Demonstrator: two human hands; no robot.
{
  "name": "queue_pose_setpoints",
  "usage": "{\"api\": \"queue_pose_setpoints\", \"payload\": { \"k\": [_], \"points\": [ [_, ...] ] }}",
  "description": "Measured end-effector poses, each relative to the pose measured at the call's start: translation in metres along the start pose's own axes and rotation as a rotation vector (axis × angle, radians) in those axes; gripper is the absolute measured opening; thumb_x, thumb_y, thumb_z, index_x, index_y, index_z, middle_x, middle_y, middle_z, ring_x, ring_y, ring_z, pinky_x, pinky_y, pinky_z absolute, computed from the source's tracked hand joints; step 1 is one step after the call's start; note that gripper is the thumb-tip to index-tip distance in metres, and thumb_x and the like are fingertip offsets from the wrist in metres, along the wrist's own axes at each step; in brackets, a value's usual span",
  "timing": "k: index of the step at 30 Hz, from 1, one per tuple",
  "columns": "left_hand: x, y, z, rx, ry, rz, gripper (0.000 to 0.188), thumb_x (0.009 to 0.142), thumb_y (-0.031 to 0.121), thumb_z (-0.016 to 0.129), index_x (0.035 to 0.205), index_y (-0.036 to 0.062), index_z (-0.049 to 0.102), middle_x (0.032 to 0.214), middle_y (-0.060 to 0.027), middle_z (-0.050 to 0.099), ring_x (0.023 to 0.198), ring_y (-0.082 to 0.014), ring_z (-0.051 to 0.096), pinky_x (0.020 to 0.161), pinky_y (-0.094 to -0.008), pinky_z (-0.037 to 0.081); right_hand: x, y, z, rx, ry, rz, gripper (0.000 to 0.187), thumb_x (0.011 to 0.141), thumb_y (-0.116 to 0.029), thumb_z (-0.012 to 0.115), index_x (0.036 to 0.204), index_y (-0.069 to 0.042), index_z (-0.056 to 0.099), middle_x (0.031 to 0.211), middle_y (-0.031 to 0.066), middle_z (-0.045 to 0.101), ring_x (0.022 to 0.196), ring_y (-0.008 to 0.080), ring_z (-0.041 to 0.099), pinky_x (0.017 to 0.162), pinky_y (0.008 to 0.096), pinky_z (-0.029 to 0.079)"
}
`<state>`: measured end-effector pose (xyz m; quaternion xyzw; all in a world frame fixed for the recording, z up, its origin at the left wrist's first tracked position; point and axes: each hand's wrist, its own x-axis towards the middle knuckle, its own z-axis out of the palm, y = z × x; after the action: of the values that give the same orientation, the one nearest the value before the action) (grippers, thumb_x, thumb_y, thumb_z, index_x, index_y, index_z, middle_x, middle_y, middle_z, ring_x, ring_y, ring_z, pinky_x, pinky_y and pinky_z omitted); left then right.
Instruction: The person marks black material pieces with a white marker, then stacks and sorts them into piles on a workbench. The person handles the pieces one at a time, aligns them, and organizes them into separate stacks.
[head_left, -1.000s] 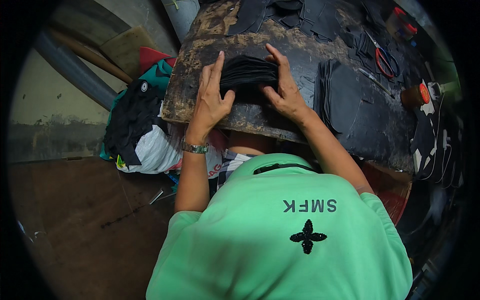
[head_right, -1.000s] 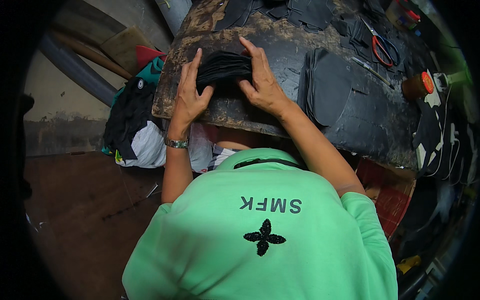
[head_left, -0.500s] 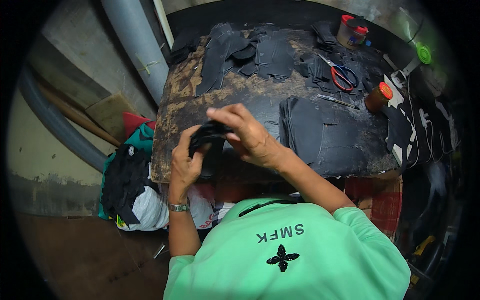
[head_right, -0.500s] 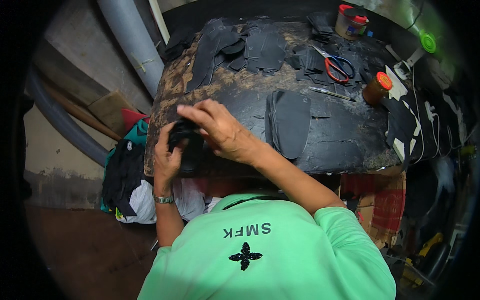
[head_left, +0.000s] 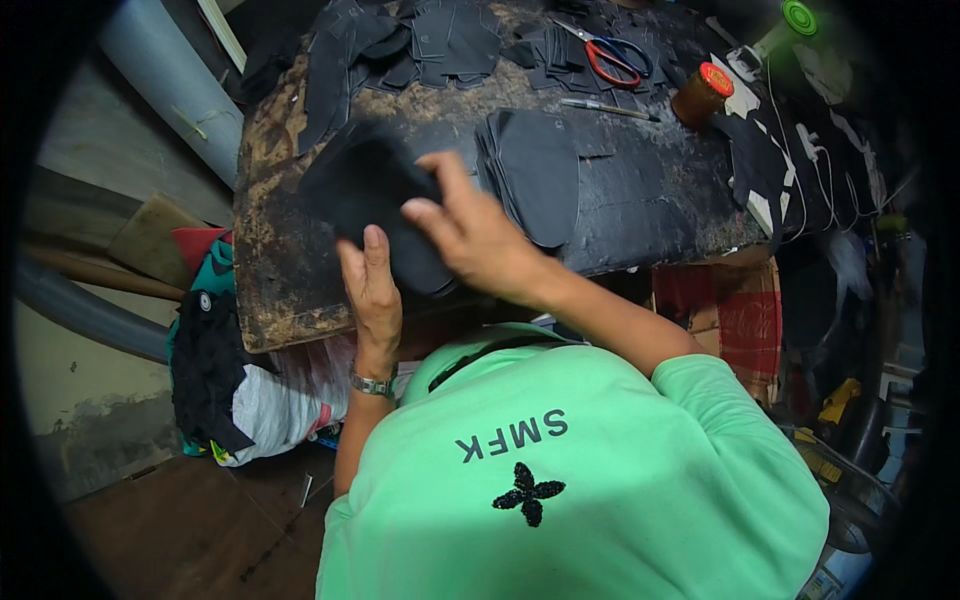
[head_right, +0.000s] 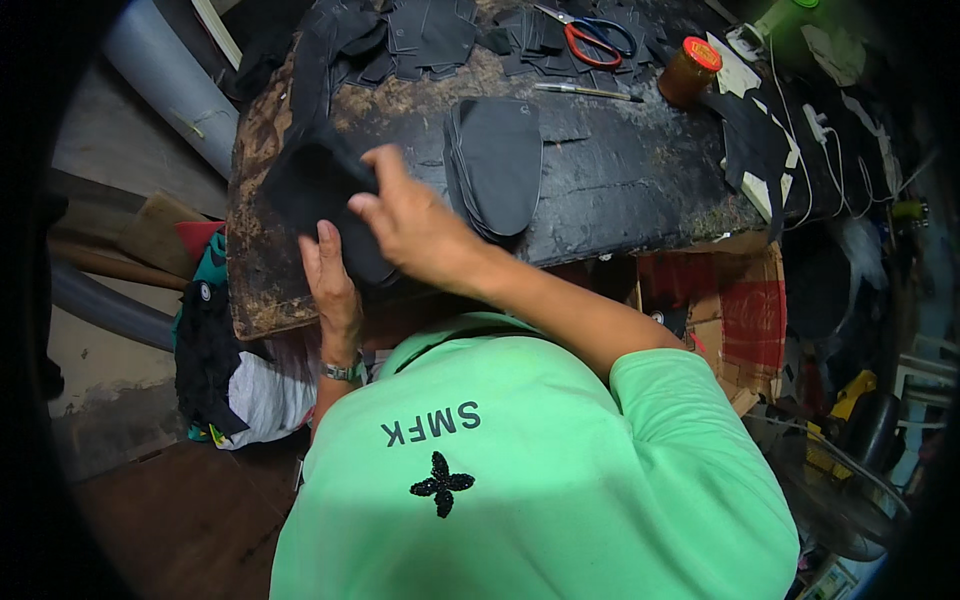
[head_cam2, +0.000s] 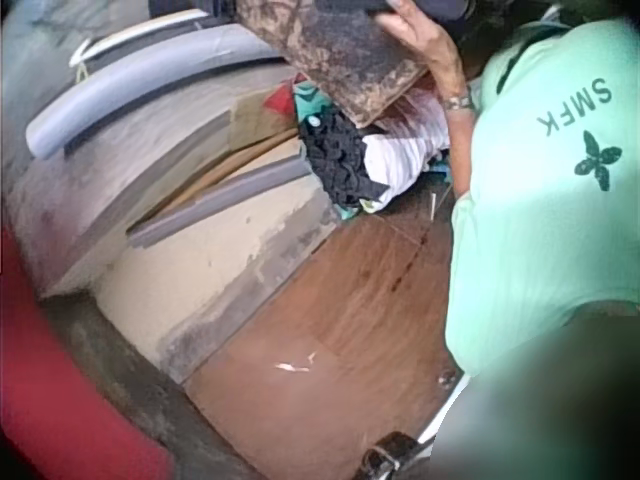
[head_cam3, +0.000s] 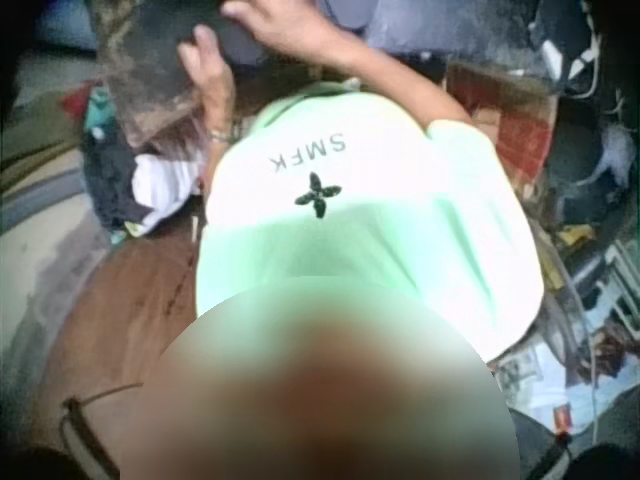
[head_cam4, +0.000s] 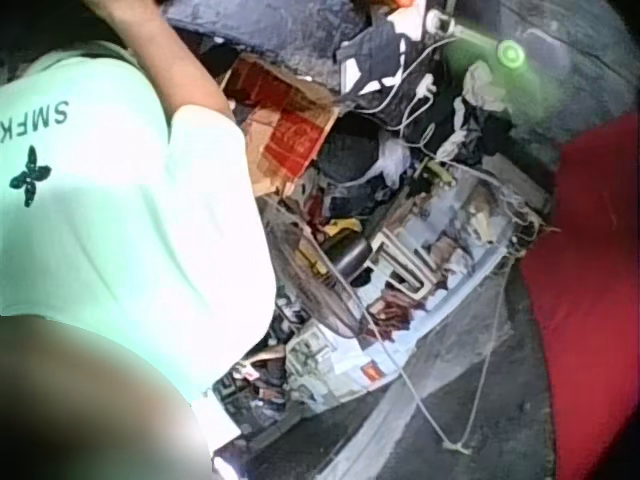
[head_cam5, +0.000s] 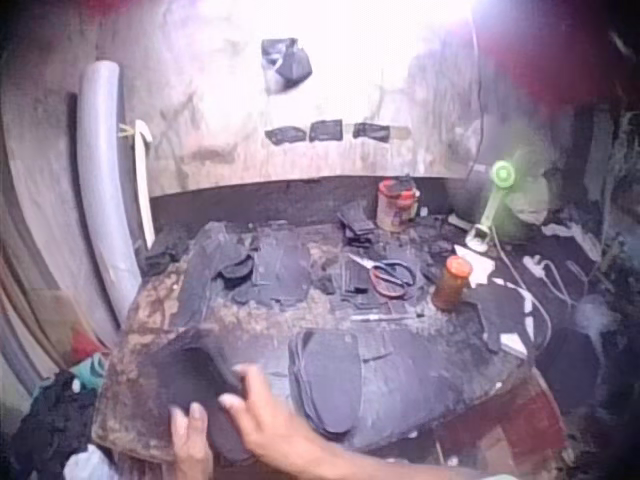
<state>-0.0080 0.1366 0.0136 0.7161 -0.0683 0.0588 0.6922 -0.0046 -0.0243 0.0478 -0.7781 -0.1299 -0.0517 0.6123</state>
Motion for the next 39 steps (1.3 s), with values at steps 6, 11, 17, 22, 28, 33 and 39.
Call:
{"api": "queue_pose_setpoints", "payload": {
  "k": [6,11,17,22,28,33,39],
  "points": [
    [0.037,0.021,0.034,-0.423,-0.415,-0.401,0.073,0.103,0.053,0.032,0.151,-0.0025,0.026,0.15,-0.0321,0.031,0.141,-0.0374,0.033,0.113,-0.0483,0.032,-0.013,0.002,-0.098,0.385,0.462,0.144,0.05,0.096,-0.023,0.063,0.134,0.002,0.04,0.112,0.014,0.064,0.097,0.018,0.065,0.085,0.0301,0.052],
    [0.061,0.018,0.065,-0.513,-0.357,-0.604,0.086,0.1,0.057,0.039,0.151,-0.0079,0.018,0.156,-0.0344,0.012,0.149,-0.0417,0.01,0.116,-0.0567,0.022,-0.028,0.052,-0.108,0.373,0.476,0.328,0.051,0.096,-0.019,0.064,0.135,0.006,0.041,0.111,0.0132,0.066,0.097,0.0145,0.064,0.084,0.0258,0.052],
    [0.079,0.014,0.081,-0.385,-0.247,-0.672,0.082,0.091,0.049,0.064,0.136,-0.0124,0.035,0.129,-0.0276,0.043,0.119,-0.0298,0.047,0.098,-0.0431,0.044,-0.023,0.077,-0.078,-0.061,0.597,0.269,0.051,0.097,-0.03,0.059,0.129,0.008,0.049,0.114,0.0294,0.064,0.104,0.0363,0.066,0.091,0.04,0.05],
    [0.099,0.021,0.102,0.095,-0.523,-0.538,0.07,0.073,0.045,0.085,0.109,-0.0087,0.057,0.09,-0.0119,0.057,0.072,-0.016,0.057,0.067,-0.0274,0.05,-0.032,0.074,-0.069,-0.143,0.615,0.202,0.054,0.097,-0.03,0.057,0.134,0.008,0.043,0.119,0.0319,0.059,0.113,0.0416,0.06,0.098,0.0418,0.045],
    [0.07,0.01,0.128,-0.388,-0.345,-0.309,0.07,0.079,0.016,0.079,0.129,-0.0123,0.037,0.115,-0.0222,0.058,0.097,-0.0261,0.066,0.077,-0.0322,0.059,-0.035,0.075,-0.068,-0.102,0.709,0.155,0.064,0.093,-0.026,0.069,0.142,0.002,0.04,0.131,0.0182,0.053,0.123,0.024,0.052,0.101,0.0338,0.043],
    [0.061,0.014,0.089,-0.761,-0.364,-0.274,0.073,0.081,0.005,0.071,0.143,0.0061,0.033,0.125,-0.0097,0.056,0.116,-0.0228,0.059,0.101,-0.0361,0.049,-0.016,0.032,-0.094,0.091,0.203,-0.014,0.075,0.085,-0.031,0.076,0.144,-0.003,0.038,0.135,0.0238,0.054,0.121,0.0321,0.057,0.103,0.0378,0.044],
    [0.083,0.006,0.019,-0.347,-0.42,0.113,0.091,0.072,0.003,0.079,0.15,0.0043,0.03,0.133,-0.0132,0.052,0.12,-0.0217,0.056,0.104,-0.0338,0.047,0.017,0.006,-0.101,-0.613,-0.073,-0.343,0.074,0.078,-0.013,0.074,0.144,-0.009,0.04,0.13,0.0196,0.056,0.118,0.0389,0.055,0.101,0.0426,0.045]
  ]
}}
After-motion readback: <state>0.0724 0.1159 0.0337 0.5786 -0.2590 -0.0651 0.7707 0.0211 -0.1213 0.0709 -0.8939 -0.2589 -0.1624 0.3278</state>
